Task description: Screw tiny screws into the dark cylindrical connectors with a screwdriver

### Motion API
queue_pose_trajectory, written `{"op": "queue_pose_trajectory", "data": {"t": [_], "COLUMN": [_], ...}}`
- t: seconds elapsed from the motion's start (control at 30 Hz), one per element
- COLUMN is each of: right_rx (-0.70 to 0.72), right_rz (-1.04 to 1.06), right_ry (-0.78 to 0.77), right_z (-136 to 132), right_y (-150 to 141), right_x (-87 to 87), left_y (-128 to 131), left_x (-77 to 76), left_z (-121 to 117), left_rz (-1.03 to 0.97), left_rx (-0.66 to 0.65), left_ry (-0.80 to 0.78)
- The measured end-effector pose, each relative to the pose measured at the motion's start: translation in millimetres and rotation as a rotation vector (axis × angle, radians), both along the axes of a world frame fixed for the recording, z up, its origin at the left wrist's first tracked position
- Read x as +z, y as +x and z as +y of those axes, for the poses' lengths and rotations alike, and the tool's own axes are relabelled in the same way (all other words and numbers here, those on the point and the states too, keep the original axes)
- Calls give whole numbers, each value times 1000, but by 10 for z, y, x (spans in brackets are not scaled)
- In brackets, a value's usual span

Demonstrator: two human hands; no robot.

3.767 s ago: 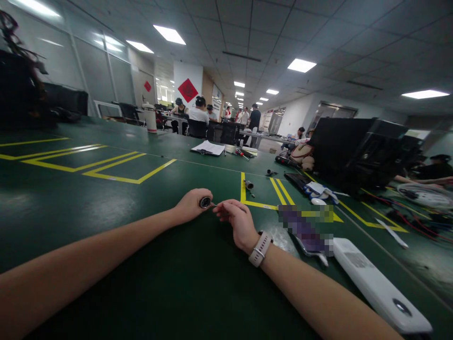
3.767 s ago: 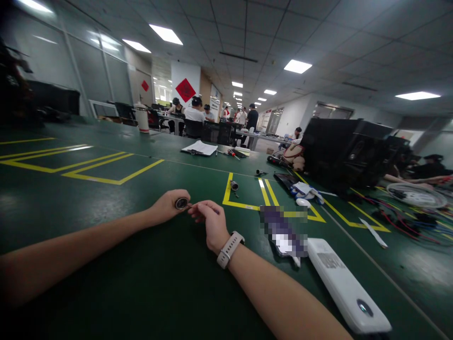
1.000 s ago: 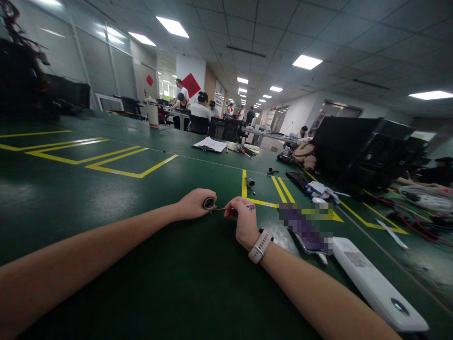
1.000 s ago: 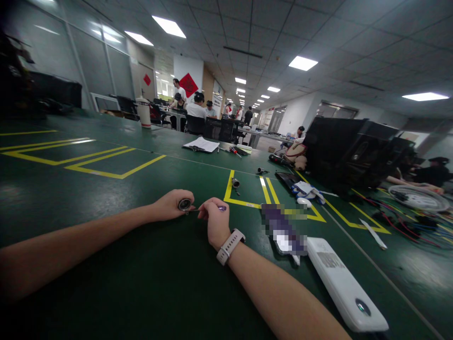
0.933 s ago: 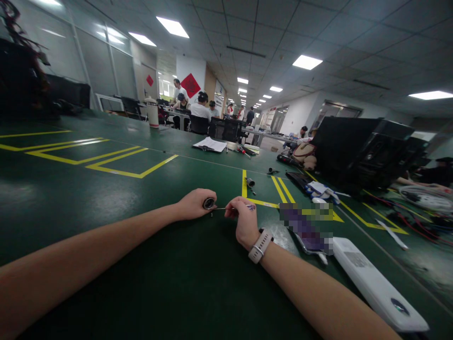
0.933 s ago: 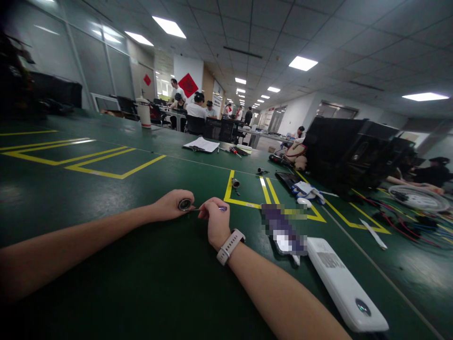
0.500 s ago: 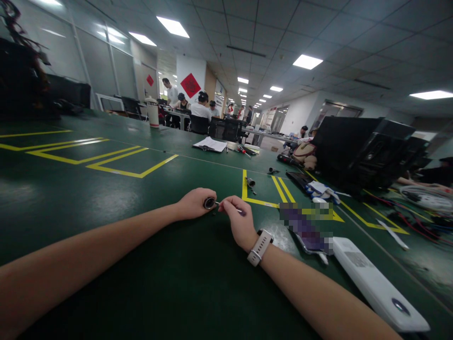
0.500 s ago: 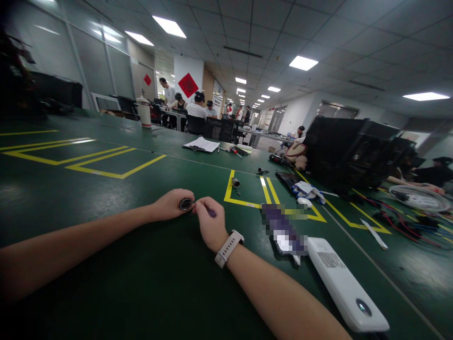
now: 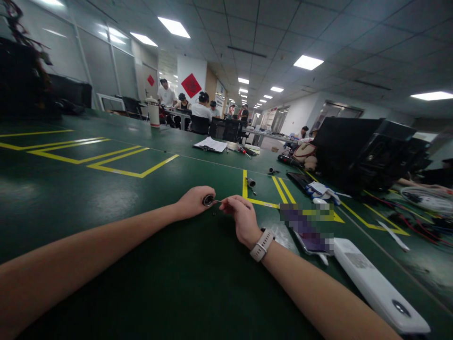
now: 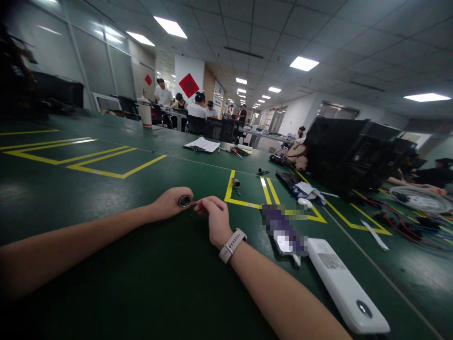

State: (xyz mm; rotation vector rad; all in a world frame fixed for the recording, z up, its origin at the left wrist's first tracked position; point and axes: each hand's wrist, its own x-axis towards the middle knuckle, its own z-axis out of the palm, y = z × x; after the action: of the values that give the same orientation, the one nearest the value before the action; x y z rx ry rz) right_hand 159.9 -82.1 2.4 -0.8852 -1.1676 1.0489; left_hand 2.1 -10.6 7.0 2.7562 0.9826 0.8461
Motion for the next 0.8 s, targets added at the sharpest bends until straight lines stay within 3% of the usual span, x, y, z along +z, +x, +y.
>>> {"op": "queue_pose_trajectory", "data": {"t": [0.17,0.4,0.67,0.8], "right_rx": [26,-6,82,96], "right_rz": [82,-6,131,131], "right_ry": [-53,14,-141,-118], "right_z": [13,-101,35,14], "right_y": [8,-53,33,24], "right_x": [-12,27,-6,-7], "left_y": [2,0,-2,2], "left_x": [-18,-22,-23,-27], "left_z": [16,20,20,22], "left_rz": [-23,38,43,46], "left_rx": [11,14,-53,-54], "left_ry": [24,71,81,79]}}
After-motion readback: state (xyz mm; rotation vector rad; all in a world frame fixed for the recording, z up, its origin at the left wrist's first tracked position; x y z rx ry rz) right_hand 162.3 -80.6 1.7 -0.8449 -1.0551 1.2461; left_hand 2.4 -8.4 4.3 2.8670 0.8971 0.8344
